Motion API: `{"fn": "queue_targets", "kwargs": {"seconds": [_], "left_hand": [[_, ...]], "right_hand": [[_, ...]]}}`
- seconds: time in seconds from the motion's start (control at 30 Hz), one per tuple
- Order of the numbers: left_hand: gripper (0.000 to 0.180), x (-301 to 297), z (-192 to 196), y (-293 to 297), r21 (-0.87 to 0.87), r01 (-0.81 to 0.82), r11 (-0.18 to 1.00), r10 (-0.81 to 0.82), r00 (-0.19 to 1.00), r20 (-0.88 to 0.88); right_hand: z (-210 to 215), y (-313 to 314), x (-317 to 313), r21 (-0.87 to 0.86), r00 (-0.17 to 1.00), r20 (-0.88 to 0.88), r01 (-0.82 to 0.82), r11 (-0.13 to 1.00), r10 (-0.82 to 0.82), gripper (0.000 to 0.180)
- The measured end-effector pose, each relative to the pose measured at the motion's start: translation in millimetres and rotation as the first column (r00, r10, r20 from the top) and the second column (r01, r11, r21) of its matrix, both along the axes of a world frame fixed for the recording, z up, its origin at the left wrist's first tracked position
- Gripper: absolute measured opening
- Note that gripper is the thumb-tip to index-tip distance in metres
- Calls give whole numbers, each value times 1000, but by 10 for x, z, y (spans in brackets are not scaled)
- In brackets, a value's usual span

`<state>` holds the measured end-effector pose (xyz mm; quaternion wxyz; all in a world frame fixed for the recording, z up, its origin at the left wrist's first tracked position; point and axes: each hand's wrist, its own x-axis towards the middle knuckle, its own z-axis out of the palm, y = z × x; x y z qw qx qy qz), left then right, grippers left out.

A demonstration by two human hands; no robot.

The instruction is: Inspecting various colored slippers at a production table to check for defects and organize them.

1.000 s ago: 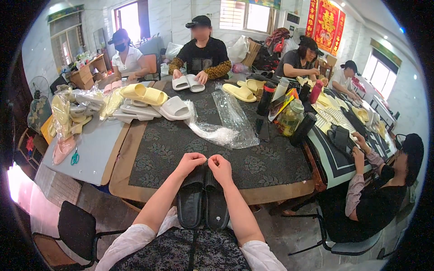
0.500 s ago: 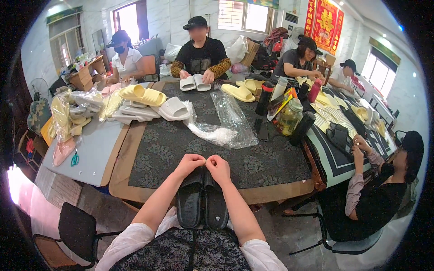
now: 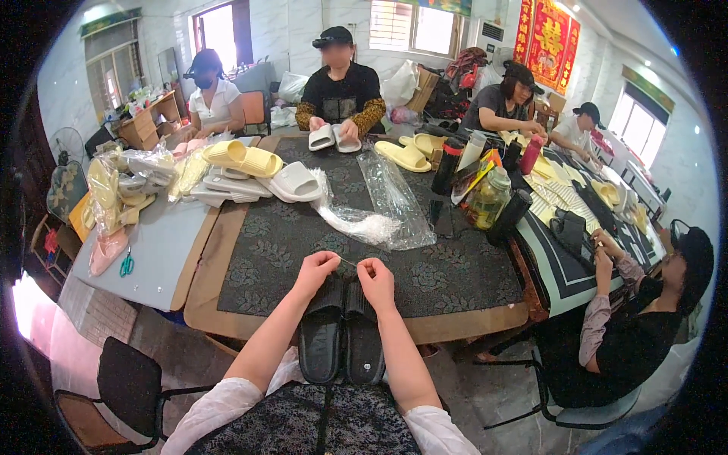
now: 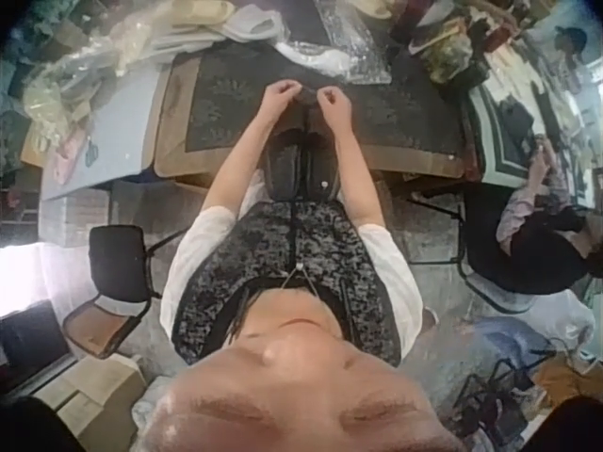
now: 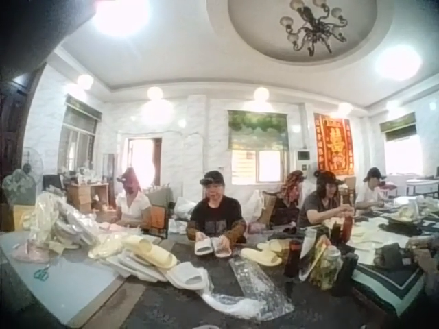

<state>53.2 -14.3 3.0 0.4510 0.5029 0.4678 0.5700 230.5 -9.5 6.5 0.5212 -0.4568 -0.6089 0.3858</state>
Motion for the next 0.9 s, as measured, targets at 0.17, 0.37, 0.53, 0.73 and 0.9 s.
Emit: {"fn": "queue_targets", "kwargs": {"seconds": [0.17,0.37,0.53,0.73,0.9], "left_hand": [[20,61,-20,-8,83,109,991,-84,963,-256],[22,-10,-53,18,31,7,1000,-3,991,-136],[20,59,-11,-22,70,149,986,-124,954,-274],[22,23,-46,7,80,19,997,-9,994,-113],[22,44,-15,-4,56,79,995,-70,987,-148]], "right_hand": [[-74,18,3,56,998,53,-34,998,31,10],[-7,-29,-29,57,1000,10,16,998,-17,9],[36,-56,-19,79,995,95,-40,996,32,10],[20,-59,-35,85,999,46,-6,996,2,11],[8,-47,-14,89,993,115,-26,996,16,12]]}}
